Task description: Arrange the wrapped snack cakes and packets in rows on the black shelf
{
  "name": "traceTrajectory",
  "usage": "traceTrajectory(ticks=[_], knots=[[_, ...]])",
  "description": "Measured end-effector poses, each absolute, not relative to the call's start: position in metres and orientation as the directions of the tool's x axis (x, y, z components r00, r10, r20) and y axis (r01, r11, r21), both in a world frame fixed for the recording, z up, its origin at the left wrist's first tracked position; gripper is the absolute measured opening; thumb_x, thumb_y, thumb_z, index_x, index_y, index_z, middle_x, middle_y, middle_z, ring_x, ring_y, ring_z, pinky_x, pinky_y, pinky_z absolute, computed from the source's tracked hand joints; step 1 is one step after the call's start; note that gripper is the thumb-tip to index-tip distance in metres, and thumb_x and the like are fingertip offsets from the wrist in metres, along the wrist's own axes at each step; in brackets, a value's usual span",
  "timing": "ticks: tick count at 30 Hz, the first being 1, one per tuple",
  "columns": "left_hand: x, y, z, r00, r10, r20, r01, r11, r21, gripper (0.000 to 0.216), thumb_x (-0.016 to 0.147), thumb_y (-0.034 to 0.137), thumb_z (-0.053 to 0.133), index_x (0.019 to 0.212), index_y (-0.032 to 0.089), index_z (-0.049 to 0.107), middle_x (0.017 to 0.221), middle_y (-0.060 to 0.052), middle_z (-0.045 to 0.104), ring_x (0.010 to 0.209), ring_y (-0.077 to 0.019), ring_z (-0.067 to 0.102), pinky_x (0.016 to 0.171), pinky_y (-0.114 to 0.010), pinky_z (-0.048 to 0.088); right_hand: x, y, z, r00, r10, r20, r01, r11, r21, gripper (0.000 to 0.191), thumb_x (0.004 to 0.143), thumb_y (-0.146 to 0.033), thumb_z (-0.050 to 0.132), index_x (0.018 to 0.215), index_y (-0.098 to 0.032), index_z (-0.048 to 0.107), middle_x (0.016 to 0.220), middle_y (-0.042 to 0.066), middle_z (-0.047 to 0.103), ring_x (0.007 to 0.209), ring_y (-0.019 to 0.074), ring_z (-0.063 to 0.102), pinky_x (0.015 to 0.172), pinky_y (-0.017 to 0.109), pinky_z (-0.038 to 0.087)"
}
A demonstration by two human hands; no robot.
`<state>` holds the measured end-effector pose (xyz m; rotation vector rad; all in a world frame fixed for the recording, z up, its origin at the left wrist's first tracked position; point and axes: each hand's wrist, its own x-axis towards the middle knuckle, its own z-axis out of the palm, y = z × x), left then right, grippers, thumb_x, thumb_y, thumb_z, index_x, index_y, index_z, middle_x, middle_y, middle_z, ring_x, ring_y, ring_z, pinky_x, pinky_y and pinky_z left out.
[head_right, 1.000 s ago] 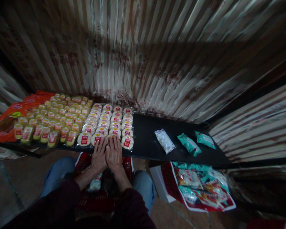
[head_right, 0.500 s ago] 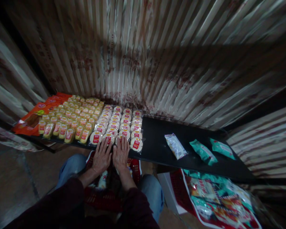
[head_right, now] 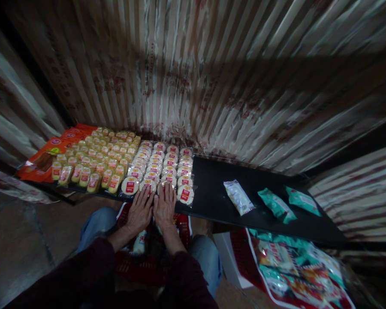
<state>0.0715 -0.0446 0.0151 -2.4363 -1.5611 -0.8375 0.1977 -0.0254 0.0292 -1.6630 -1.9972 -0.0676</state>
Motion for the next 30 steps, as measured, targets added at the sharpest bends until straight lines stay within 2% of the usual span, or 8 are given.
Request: traceTrajectory(ticks=[6,13,19,23,30], knots=[[0.071,-0.044,0.013,0.305,0.815,0.493,0.878,-0.442,0.186,0.055,0.087,0.023,0.043,0.140,0.010,0.036,0.150,-0.016,0.027,0.142,-0.0269,0.012,0.114,-0.050,0.020,0.198,-0.025,0.029,-0.093,0.902,0.421,0.924,0.236,-0.302,0.047,0.095,-0.029,0.031,0.138,-0.014,0.039,0.151,0.013,0.029,0.142,0.0217,0.017,0.112,0.048,0.019],[0.066,-0.050,0.017,0.293,0.831,0.473,0.887,-0.421,0.191,0.058,0.089,0.027,0.042,0.144,0.015,0.028,0.152,-0.012,0.023,0.143,-0.0264,0.011,0.114,-0.050,0.018,0.205,-0.031,0.028,-0.083,0.878,0.472,0.900,0.270,-0.343,0.050,0.095,-0.026,0.029,0.144,-0.016,0.029,0.153,0.012,0.025,0.143,0.0222,0.013,0.112,0.050,0.020],[0.072,-0.064,0.012,0.379,0.796,0.472,0.844,-0.507,0.177,0.055,0.089,0.025,0.041,0.143,0.014,0.031,0.153,-0.014,0.022,0.143,-0.0270,0.011,0.113,-0.050,0.020,0.231,-0.050,0.025,0.140,0.829,0.541,0.891,0.133,-0.435,0.051,0.096,-0.028,0.027,0.145,-0.015,0.025,0.154,0.014,0.020,0.143,0.0263,0.010,0.110,0.055,0.022],[0.096,-0.075,0.012,0.461,0.768,0.445,0.798,-0.578,0.171,0.056,0.089,0.027,0.043,0.143,0.015,0.032,0.153,-0.014,0.021,0.143,-0.0279,0.011,0.113,-0.049,0.020,0.256,-0.056,0.019,0.263,0.807,0.529,0.876,0.029,-0.481,0.053,0.096,-0.031,0.026,0.146,-0.014,0.023,0.154,0.016,0.017,0.143,0.0280,0.010,0.107,0.056,0.026],[0.143,-0.068,0.018,0.483,0.756,0.442,0.775,-0.603,0.186,0.054,0.089,0.032,0.044,0.140,0.017,0.037,0.152,-0.012,0.024,0.143,-0.0275,0.013,0.115,-0.049,0.017,0.282,-0.050,0.013,0.283,0.846,0.452,0.869,-0.028,-0.493,0.051,0.096,-0.033,0.023,0.141,-0.013,0.033,0.152,0.017,0.023,0.142,0.0265,0.016,0.108,0.052,0.028]])
